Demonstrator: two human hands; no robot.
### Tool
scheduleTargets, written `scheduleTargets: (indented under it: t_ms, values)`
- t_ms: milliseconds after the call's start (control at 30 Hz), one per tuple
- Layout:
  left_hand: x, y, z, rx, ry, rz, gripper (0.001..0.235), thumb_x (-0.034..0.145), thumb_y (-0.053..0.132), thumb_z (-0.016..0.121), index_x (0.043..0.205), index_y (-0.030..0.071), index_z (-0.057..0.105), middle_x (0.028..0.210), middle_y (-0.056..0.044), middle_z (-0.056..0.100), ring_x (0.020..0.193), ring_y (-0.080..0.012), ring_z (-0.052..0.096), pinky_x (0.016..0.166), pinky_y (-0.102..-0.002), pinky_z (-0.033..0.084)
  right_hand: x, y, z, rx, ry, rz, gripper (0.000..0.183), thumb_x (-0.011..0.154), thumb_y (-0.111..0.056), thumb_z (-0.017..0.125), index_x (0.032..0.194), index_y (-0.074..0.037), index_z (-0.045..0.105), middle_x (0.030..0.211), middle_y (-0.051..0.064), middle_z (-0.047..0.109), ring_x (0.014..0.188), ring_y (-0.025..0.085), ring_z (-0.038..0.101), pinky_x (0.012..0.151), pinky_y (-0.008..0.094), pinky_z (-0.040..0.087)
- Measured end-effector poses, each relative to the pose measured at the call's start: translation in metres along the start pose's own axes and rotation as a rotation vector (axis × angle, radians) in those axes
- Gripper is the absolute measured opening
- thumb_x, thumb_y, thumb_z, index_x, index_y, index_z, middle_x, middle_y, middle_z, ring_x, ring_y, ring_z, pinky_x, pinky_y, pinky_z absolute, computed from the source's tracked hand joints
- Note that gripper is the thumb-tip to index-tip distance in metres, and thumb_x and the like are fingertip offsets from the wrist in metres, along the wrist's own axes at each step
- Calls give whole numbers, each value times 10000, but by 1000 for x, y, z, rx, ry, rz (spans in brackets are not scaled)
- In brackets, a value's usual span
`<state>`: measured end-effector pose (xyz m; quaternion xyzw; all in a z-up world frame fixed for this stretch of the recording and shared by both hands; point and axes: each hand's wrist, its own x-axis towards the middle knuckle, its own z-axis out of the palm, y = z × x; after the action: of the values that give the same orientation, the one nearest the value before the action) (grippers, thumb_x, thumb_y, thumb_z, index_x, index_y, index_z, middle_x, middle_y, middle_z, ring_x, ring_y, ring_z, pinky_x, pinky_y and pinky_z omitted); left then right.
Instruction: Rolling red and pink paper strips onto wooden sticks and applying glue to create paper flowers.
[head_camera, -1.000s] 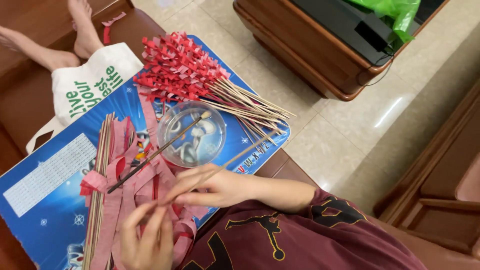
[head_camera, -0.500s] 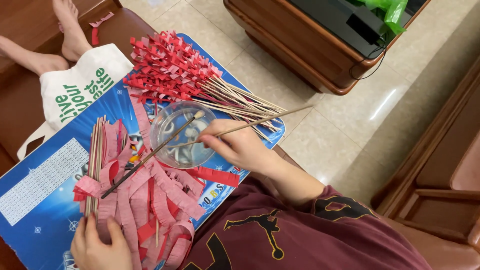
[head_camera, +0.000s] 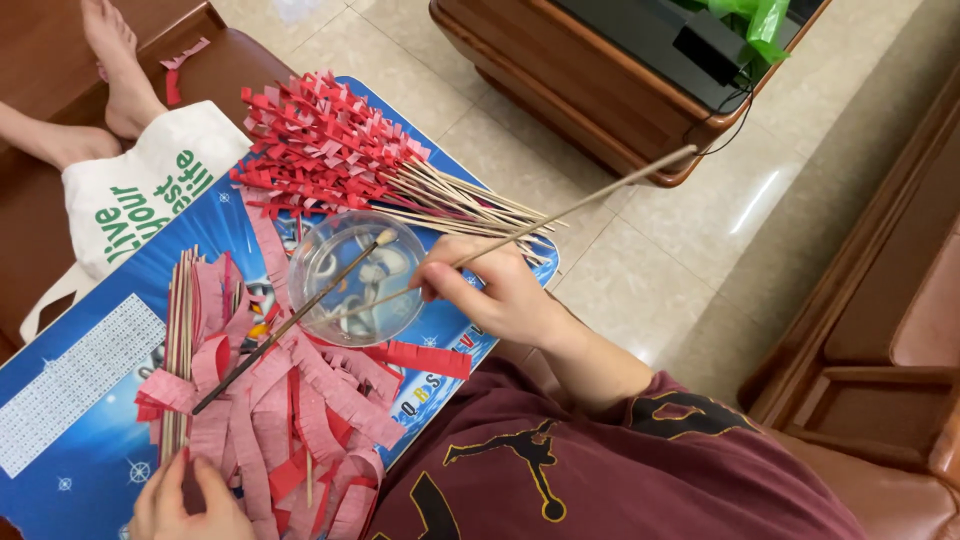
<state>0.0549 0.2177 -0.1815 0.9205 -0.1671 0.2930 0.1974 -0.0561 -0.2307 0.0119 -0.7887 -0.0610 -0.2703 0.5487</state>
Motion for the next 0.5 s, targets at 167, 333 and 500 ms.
scheduleTargets:
  t_ms: [167,333,500]
  values:
    - [-3,-12,3,-88,-30,38,177,986,28,784,1150,29,717,1104,-122,671,999,-255,639,924,-354,528,-7,3,2,11,9,8,143,1086,-59,570,1056,-16,703,922,55,708,843,161,688,766,307,556]
    - [-2,-6,-2,-126,-24,-60,200,983,-3,803,1165,36,731,1074,-108,647,971,-246,634,901,-322,551,-3,3,6,-110,-11,-9,118,1050,-59,604,1048,-15,714,895,68,697,821,171,682,739,305,545]
    - [6,1,-12,-65,-39,-1,259,931,-9,863,1172,39,780,1040,-113,630,953,-263,623,880,-346,562,-6,7,7,-72,-45,22,117,1047,-60,606,1055,-12,713,897,65,712,810,168,696,725,298,551]
